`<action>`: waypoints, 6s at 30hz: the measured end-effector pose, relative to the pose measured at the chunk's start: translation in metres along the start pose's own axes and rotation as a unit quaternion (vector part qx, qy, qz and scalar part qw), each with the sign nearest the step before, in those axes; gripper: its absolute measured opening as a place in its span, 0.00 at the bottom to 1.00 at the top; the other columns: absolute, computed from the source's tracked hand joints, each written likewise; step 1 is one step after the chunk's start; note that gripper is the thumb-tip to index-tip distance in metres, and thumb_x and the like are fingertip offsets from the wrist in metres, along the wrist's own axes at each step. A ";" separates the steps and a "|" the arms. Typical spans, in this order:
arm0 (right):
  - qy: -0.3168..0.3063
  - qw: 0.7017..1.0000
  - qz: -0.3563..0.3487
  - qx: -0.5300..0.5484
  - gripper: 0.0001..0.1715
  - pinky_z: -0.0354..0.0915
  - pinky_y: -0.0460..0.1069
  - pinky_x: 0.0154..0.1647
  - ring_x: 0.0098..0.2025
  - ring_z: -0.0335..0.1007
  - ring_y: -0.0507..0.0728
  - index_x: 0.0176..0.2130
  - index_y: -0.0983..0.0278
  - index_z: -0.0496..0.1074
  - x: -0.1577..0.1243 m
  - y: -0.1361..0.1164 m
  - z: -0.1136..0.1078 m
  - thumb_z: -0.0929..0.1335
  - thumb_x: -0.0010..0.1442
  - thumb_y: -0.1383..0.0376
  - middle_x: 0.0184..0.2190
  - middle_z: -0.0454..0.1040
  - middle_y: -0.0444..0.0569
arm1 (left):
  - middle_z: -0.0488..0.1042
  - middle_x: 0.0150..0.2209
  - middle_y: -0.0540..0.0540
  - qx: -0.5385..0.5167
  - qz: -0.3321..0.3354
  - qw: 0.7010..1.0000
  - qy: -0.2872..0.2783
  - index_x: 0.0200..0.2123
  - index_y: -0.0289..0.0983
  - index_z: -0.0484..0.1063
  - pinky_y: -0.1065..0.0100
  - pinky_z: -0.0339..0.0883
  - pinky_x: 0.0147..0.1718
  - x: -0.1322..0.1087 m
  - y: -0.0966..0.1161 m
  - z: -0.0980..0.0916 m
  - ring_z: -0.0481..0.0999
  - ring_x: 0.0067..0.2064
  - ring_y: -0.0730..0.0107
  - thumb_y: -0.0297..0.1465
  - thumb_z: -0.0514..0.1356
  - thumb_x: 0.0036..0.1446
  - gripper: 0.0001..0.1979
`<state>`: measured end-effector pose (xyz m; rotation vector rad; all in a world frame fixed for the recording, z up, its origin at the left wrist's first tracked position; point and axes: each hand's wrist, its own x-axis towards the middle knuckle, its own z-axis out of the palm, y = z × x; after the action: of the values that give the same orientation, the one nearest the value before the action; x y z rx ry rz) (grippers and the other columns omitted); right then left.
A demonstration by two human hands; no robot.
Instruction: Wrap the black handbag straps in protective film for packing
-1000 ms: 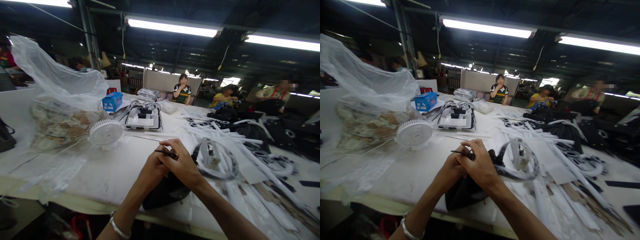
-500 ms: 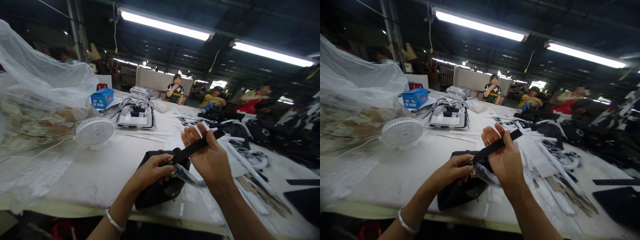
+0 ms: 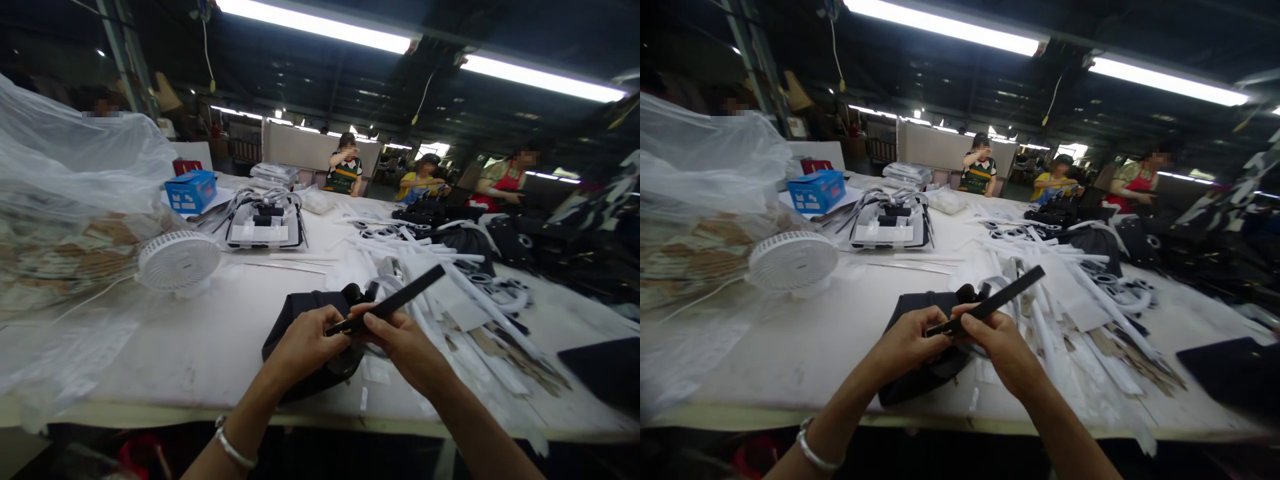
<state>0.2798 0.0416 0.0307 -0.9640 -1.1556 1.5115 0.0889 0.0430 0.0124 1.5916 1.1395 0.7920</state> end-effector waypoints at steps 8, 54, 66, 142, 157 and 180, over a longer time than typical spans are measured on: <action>0.036 0.992 0.032 0.117 0.20 0.75 0.51 0.35 0.34 0.79 0.58 0.36 0.67 0.78 0.000 0.011 -0.003 0.78 0.49 0.56 0.32 0.81 0.54 | 0.72 0.24 0.51 -0.047 0.002 0.998 -0.044 0.44 0.36 0.72 0.76 0.61 0.20 0.000 0.003 -0.004 0.71 0.26 0.70 0.36 0.60 0.54 0.16; 0.139 0.984 -0.108 0.035 0.20 0.72 0.50 0.34 0.30 0.75 0.56 0.33 0.67 0.79 -0.001 0.001 -0.005 0.79 0.46 0.56 0.28 0.79 0.49 | 0.72 0.21 0.51 0.005 0.038 0.993 -0.113 0.41 0.37 0.70 0.75 0.64 0.15 0.029 0.023 0.000 0.70 0.19 0.72 0.30 0.56 0.50 0.14; 0.188 0.964 -0.075 0.172 0.19 0.76 0.49 0.33 0.30 0.77 0.55 0.31 0.65 0.77 -0.010 -0.018 -0.032 0.81 0.41 0.60 0.28 0.80 0.47 | 0.74 0.21 0.51 -0.037 -0.011 0.992 -0.119 0.40 0.35 0.69 0.77 0.63 0.15 0.032 0.018 -0.012 0.67 0.17 0.76 0.31 0.60 0.48 0.14; 0.163 0.981 -0.095 -0.033 0.18 0.70 0.48 0.29 0.29 0.74 0.56 0.34 0.63 0.82 0.005 0.029 0.040 0.78 0.47 0.54 0.26 0.80 0.46 | 0.78 0.29 0.52 0.010 0.083 0.996 0.023 0.67 0.41 0.46 0.67 0.68 0.31 -0.003 0.010 -0.021 0.76 0.25 0.66 0.31 0.54 0.59 0.34; 0.041 0.807 -0.423 -0.410 0.22 0.72 0.55 0.48 0.45 0.75 0.61 0.52 0.55 0.75 -0.014 0.042 0.035 0.67 0.61 0.72 0.43 0.79 0.51 | 0.75 0.29 0.48 0.172 0.084 0.969 0.155 0.65 0.41 0.55 0.66 0.61 0.34 -0.004 0.006 -0.015 0.74 0.32 0.61 0.28 0.52 0.59 0.30; 0.030 0.710 -0.359 -0.605 0.16 0.57 0.49 0.32 0.24 0.64 0.53 0.33 0.62 0.76 0.046 -0.035 0.050 0.65 0.64 0.55 0.19 0.71 0.43 | 0.73 0.44 0.46 -0.100 0.168 0.980 -0.032 0.50 0.39 0.63 0.64 0.66 0.44 -0.027 0.001 -0.039 0.73 0.44 0.63 0.31 0.64 0.54 0.20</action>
<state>0.2304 0.0794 0.0752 -1.0969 -2.1843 -0.0817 0.0455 0.0306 0.0257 1.6466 0.7270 1.0324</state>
